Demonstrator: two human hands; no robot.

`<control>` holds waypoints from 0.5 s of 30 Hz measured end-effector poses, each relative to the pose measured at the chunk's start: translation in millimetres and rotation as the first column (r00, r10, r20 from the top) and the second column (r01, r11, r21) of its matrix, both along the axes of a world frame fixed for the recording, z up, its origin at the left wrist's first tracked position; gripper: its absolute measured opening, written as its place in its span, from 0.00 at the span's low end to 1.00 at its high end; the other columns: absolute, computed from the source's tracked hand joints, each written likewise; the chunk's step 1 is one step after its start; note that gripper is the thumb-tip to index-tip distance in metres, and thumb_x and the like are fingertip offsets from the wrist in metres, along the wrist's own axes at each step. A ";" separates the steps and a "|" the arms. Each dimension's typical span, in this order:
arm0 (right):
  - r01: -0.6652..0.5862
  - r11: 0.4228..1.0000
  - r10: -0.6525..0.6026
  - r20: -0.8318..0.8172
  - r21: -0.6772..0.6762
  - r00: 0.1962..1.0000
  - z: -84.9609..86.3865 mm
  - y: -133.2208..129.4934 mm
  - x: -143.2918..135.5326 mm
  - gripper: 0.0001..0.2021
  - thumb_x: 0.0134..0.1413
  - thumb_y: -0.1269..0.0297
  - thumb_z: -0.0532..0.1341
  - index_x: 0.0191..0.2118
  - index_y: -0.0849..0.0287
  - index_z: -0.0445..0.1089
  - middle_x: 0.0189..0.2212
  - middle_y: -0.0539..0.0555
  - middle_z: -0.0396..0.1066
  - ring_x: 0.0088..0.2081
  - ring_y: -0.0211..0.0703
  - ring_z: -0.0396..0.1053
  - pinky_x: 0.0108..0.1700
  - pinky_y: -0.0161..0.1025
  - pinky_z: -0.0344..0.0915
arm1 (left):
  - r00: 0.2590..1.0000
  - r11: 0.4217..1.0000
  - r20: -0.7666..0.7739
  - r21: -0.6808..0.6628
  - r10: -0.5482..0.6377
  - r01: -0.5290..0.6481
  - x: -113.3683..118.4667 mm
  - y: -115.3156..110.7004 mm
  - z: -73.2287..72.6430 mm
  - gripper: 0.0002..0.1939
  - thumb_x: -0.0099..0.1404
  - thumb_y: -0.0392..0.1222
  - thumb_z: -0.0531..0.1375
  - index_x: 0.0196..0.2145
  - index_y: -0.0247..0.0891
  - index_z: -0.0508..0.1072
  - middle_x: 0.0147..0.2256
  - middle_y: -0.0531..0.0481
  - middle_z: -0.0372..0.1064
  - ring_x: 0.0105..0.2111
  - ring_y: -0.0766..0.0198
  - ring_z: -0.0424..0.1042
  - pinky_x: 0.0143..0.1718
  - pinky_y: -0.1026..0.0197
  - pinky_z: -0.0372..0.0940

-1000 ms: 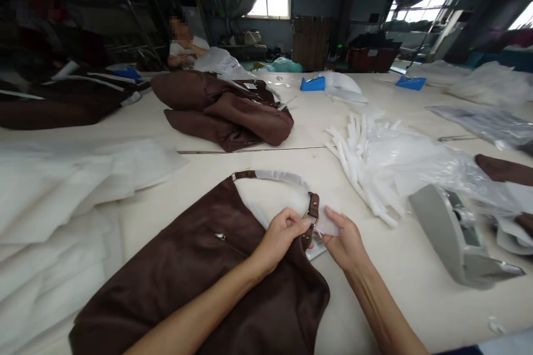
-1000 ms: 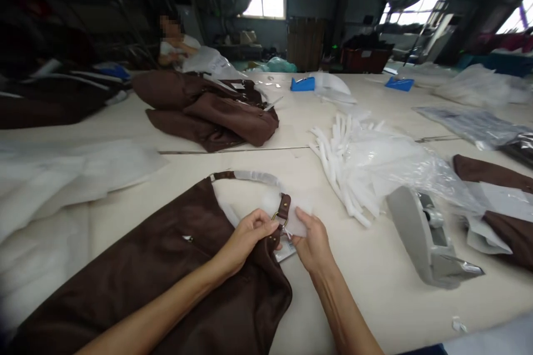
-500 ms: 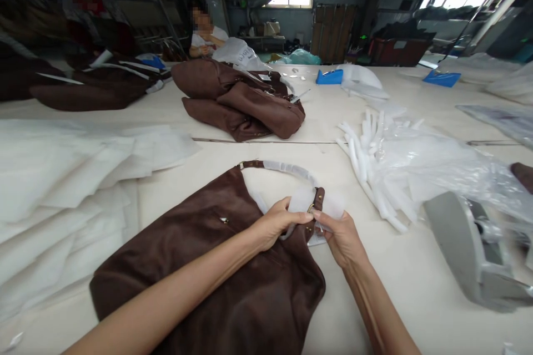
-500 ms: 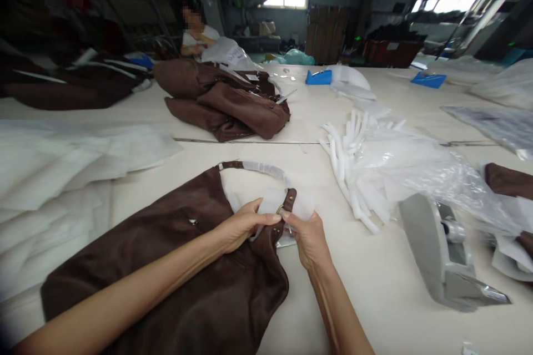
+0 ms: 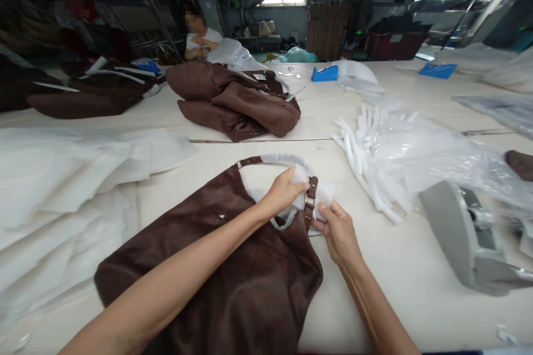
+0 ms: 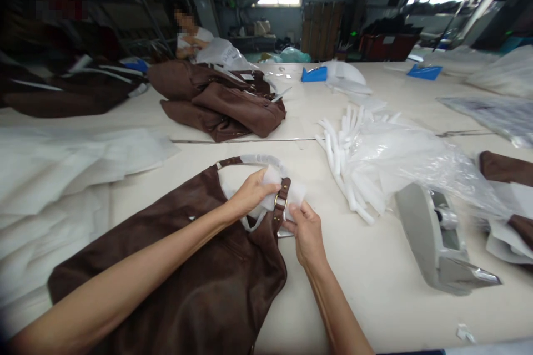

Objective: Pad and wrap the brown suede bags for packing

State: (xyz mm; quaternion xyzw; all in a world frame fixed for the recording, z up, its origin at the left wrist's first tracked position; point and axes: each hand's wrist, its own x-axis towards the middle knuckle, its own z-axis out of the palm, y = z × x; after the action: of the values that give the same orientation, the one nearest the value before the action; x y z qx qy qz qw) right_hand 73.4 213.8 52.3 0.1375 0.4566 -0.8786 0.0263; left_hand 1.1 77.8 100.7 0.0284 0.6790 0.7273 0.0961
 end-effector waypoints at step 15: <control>0.049 0.950 -0.066 -0.047 -0.308 0.997 -1.1 1.4 -5.0 0.15 0.46 0.55 0.72 0.37 0.59 0.76 0.30 0.53 0.75 0.31 0.41 0.69 0.33 0.36 0.67 | 0.993 0.999 0.119 0.040 0.006 -0.011 20.4 -2.5 -1.6 0.23 0.45 0.43 0.73 0.39 0.33 0.74 0.33 0.49 0.76 0.30 0.62 0.73 0.35 0.61 0.67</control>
State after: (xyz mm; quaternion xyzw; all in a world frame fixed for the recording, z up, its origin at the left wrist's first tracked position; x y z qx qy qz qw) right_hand 68.4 215.2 51.2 0.1200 0.3113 -0.9427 0.0088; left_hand 21.5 75.4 99.1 -0.0160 0.6574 0.7416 0.1327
